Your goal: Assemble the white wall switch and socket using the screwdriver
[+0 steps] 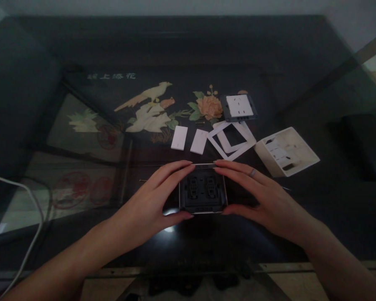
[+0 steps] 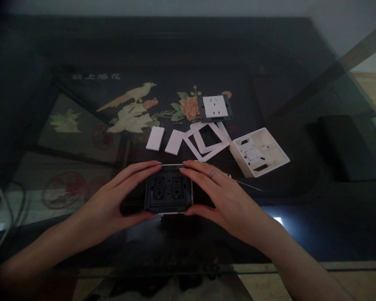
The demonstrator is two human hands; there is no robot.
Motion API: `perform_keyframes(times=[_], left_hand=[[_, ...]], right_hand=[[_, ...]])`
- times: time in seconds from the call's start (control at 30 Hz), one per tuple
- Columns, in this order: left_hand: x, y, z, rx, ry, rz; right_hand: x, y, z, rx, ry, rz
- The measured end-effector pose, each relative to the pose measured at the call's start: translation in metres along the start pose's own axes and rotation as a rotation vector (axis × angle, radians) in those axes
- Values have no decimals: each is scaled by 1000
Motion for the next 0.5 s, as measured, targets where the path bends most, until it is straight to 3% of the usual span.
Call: perform_keyframes(times=[0.5], left_hand=[[-1, 0, 0, -22, -38, 76]], right_hand=[[2, 2, 1, -12, 14, 3]])
Point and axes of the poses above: each hand's wrist, its own z-axis towards the middle knuckle, its own y-axis out of the back of the hand, x = y × z, the point moved 4 cm from there along z, towards the middle knuckle, and after that the axes turned 1 degree about -y, right-handed, at the moved point
